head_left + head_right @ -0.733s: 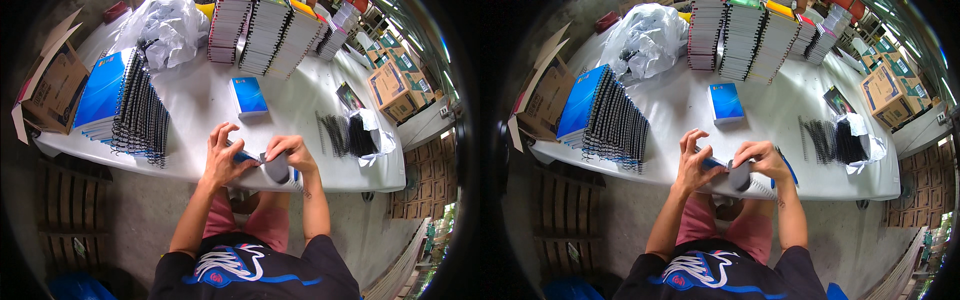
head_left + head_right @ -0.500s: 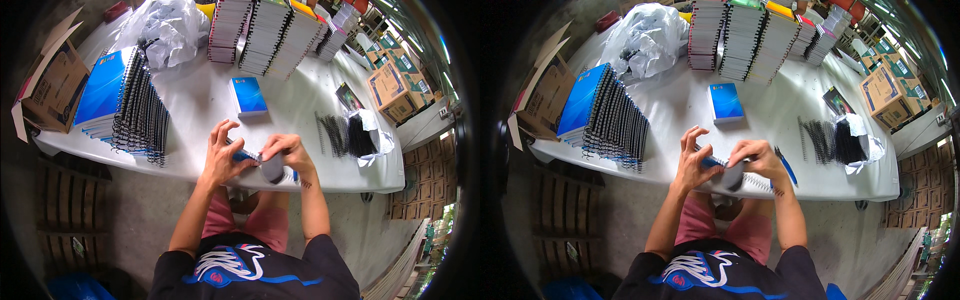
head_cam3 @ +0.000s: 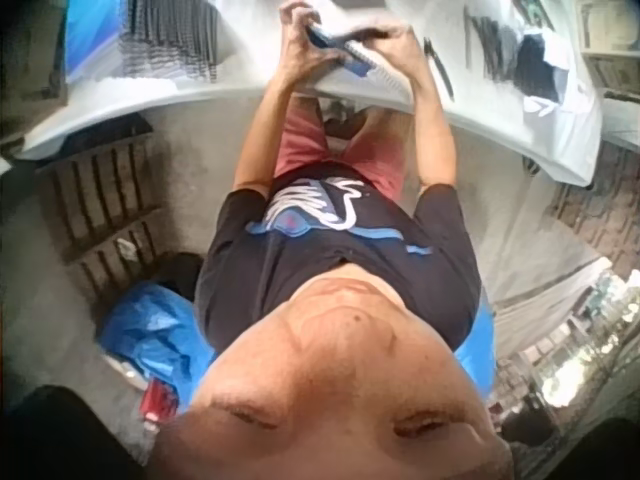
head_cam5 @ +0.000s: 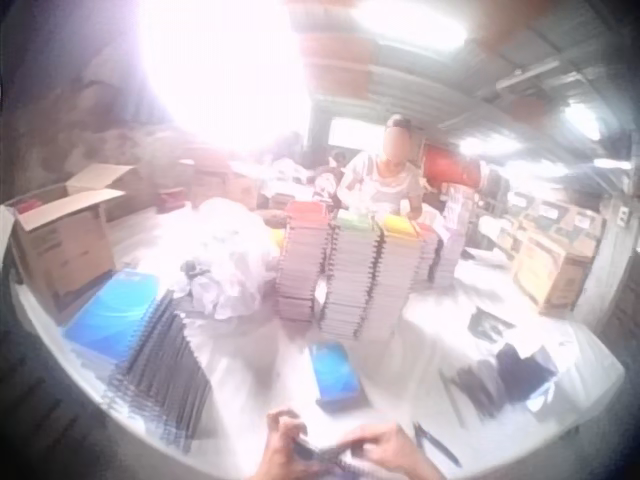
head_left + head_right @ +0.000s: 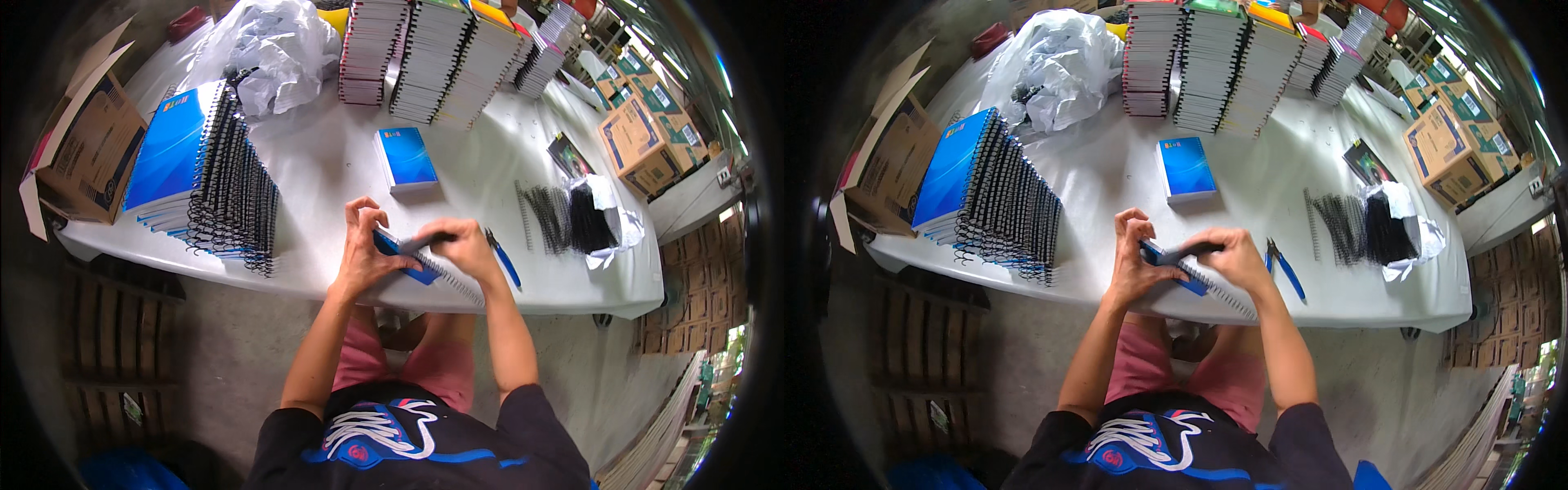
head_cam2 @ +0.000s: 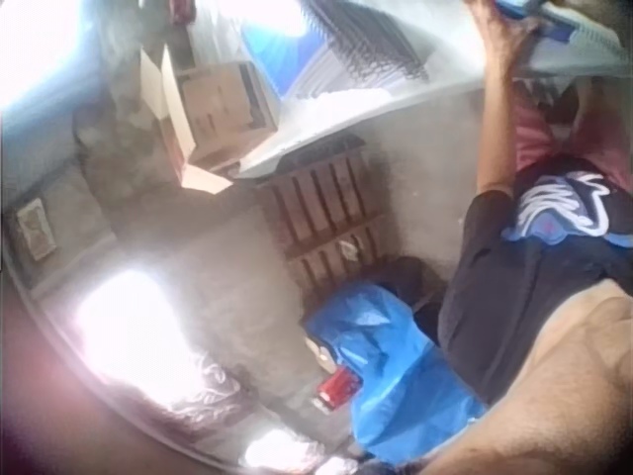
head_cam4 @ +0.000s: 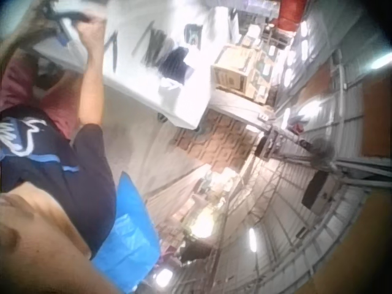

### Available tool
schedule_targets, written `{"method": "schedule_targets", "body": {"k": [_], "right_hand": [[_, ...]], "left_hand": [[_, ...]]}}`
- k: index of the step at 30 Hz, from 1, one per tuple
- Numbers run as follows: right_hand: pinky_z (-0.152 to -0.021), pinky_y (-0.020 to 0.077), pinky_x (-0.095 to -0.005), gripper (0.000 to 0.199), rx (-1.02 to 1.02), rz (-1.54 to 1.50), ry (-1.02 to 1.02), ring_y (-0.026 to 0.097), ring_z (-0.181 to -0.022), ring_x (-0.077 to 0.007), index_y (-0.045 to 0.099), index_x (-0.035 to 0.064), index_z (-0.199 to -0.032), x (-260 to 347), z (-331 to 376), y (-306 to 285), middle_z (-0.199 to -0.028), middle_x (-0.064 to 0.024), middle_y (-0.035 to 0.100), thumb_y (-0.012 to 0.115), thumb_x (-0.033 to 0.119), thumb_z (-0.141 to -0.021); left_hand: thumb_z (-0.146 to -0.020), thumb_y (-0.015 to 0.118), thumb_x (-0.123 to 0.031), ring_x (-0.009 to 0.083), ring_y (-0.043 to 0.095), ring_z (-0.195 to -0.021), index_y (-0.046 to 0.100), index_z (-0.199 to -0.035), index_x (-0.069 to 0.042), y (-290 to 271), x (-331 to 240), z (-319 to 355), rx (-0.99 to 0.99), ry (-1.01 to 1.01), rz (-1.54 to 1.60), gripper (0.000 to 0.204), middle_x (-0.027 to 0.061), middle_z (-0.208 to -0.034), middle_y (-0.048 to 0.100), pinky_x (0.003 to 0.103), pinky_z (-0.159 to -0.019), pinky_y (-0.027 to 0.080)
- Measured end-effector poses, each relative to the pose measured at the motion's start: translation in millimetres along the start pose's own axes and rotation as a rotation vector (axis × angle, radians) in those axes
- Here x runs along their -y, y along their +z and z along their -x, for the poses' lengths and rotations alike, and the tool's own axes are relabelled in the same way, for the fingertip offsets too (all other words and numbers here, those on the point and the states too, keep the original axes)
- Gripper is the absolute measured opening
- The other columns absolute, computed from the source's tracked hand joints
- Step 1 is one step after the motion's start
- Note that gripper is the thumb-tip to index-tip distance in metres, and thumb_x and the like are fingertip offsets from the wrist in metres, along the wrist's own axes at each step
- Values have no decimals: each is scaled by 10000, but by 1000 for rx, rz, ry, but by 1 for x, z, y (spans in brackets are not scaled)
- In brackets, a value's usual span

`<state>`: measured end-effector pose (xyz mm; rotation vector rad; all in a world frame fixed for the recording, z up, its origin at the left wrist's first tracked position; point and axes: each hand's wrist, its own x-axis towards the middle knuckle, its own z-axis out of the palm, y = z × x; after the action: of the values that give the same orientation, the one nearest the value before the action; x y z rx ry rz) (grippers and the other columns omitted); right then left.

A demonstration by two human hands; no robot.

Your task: The person assembles spiral-bound notebooks by inserting metal spiral coils into pre-punched holes on the notebook covers. They use pliers to secure the coils and stack the completed notebooks on the table. The workspace contains stacks of notebook covers, loose spiral coils, and finished notebooks.

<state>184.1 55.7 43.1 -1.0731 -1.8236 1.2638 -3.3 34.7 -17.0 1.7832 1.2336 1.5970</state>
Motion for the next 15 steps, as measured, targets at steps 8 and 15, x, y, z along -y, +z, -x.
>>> {"method": "schedule_targets", "body": {"k": [8, 15], "right_hand": [[-784, 468, -259, 292, -107, -89, 90, 621, -838, -147, 710, 14, -892, -26, 2, -2, -840, -77, 682, 560, -104, -671], [-718, 490, -274, 246, 156, -196, -98, 613, -758, -139, 700, -15, -856, 2, 7, 6, -824, -98, 675, 551, -103, -681]], "left_hand": [[-346, 957, -270, 107, 330, -733, 271, -917, -123, 7, 0, 16, -118, -66, 354, 904, 34, -909, 321, 228, -630, 350], [-406, 943, -307, 140, 393, -691, 294, -887, -84, 7, 4, 25, 26, -279, 374, 838, 33, -773, 383, 266, -633, 396]]}}
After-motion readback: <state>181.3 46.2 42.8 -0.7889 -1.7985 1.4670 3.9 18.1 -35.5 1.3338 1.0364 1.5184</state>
